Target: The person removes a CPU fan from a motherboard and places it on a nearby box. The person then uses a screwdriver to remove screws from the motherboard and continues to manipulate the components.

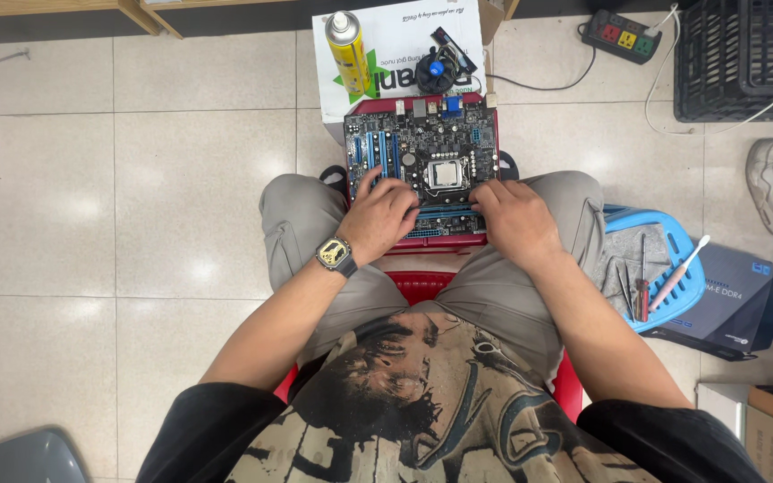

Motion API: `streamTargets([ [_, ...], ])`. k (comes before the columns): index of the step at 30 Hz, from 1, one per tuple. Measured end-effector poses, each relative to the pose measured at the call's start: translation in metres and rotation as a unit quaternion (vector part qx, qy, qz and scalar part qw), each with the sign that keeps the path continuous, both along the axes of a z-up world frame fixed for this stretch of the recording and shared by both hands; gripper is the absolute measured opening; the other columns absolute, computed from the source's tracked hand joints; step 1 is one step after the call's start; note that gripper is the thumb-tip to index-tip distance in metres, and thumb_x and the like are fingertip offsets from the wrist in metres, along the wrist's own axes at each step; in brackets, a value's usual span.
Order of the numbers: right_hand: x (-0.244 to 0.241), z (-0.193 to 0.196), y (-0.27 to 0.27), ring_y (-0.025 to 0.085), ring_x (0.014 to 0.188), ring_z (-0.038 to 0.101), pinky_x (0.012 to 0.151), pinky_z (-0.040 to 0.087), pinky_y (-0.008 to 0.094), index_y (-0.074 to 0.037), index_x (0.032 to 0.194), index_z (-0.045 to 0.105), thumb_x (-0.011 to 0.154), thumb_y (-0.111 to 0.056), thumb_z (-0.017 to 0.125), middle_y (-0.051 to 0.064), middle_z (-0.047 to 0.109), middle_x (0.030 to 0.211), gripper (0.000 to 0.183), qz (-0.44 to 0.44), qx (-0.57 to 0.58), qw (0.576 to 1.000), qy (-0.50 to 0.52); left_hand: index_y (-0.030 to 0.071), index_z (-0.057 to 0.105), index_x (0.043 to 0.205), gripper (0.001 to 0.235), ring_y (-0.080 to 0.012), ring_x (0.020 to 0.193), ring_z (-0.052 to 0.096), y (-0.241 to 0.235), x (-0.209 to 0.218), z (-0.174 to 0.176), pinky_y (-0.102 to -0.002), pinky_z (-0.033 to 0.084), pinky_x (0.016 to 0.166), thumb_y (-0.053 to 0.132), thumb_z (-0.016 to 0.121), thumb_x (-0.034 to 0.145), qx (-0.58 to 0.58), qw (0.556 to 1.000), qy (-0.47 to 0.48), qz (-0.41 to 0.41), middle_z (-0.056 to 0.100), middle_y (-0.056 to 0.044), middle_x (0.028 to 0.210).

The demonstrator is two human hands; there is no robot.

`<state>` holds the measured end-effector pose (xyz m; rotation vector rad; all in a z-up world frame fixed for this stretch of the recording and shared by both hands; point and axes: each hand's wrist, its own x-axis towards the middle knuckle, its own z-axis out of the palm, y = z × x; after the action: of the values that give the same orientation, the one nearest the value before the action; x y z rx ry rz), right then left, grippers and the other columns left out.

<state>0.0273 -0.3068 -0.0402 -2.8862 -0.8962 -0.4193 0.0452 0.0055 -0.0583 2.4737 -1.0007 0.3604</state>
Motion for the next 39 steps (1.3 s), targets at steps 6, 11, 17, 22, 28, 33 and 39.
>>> streamTargets([
  [6,-0.001,-0.002,0.001,0.028,0.097,0.079,0.088,0.061,0.039,-0.015,0.108,0.071,0.112,-0.019,0.067,0.003,0.072,0.097,0.006,0.026,-0.008,0.999,-0.026,0.016,0.064,0.113,0.013,-0.0246,0.125,0.074,0.000,0.000,-0.007,-0.067,0.031,0.132,0.024,0.075,0.111,0.015,1.000,0.024,-0.001,0.082,-0.009,0.101],
  [11,-0.002,0.017,0.010,0.029,0.104,0.077,0.091,0.057,0.044,-0.017,0.113,0.078,0.102,-0.025,0.083,0.004,0.074,0.102,0.014,0.034,0.026,0.999,-0.020,0.015,0.071,0.121,0.022,-0.0267,0.128,0.070,-0.001,-0.003,0.008,-0.070,0.027,0.132,0.032,0.079,0.110,0.020,0.998,0.063,-0.005,0.078,-0.007,0.112],
  [17,0.001,0.003,0.013,0.027,0.101,0.073,0.088,0.053,0.041,-0.016,0.103,0.077,0.108,-0.022,0.076,0.003,0.070,0.098,0.008,0.045,0.034,0.998,-0.039,0.015,0.075,0.119,0.017,-0.0257,0.126,0.069,-0.003,-0.002,0.008,-0.069,0.025,0.133,0.032,0.074,0.115,0.012,0.997,0.072,0.004,0.075,-0.005,0.108],
  [22,0.003,-0.014,0.015,0.029,0.094,0.070,0.081,0.052,0.041,-0.014,0.100,0.071,0.112,-0.020,0.066,0.004,0.064,0.094,0.014,0.048,0.019,0.996,-0.073,0.015,0.075,0.116,0.012,-0.0263,0.123,0.070,-0.009,-0.002,-0.004,-0.070,0.029,0.131,0.027,0.073,0.115,0.018,0.999,0.030,0.012,0.073,-0.005,0.104],
  [28,0.000,-0.011,0.022,0.030,0.083,0.070,0.075,0.053,0.042,-0.009,0.105,0.064,0.115,-0.014,0.055,0.004,0.058,0.094,0.015,0.044,0.024,0.995,-0.082,0.012,0.069,0.117,0.014,-0.0286,0.116,0.078,-0.011,-0.003,-0.021,-0.069,0.031,0.132,0.025,0.065,0.118,-0.006,0.999,0.003,0.033,0.080,-0.011,0.097],
  [33,0.001,-0.003,0.025,0.032,0.090,0.072,0.078,0.053,0.043,-0.009,0.107,0.069,0.112,-0.017,0.067,0.006,0.062,0.097,0.009,0.038,0.045,0.996,-0.074,0.011,0.070,0.119,0.016,-0.0301,0.120,0.078,-0.012,-0.002,-0.020,-0.068,0.029,0.133,0.026,0.063,0.118,0.002,0.999,0.018,0.029,0.082,-0.013,0.101],
  [39,0.007,0.030,0.011,0.037,0.100,0.076,0.088,0.060,0.046,-0.006,0.120,0.083,0.110,-0.009,0.083,0.009,0.075,0.109,0.010,-0.031,0.341,0.937,0.073,0.012,0.074,0.126,0.019,-0.0336,0.132,0.071,0.009,0.005,0.019,-0.068,0.033,0.132,0.028,0.068,0.117,-0.147,0.974,0.141,0.096,0.081,-0.012,0.116],
])
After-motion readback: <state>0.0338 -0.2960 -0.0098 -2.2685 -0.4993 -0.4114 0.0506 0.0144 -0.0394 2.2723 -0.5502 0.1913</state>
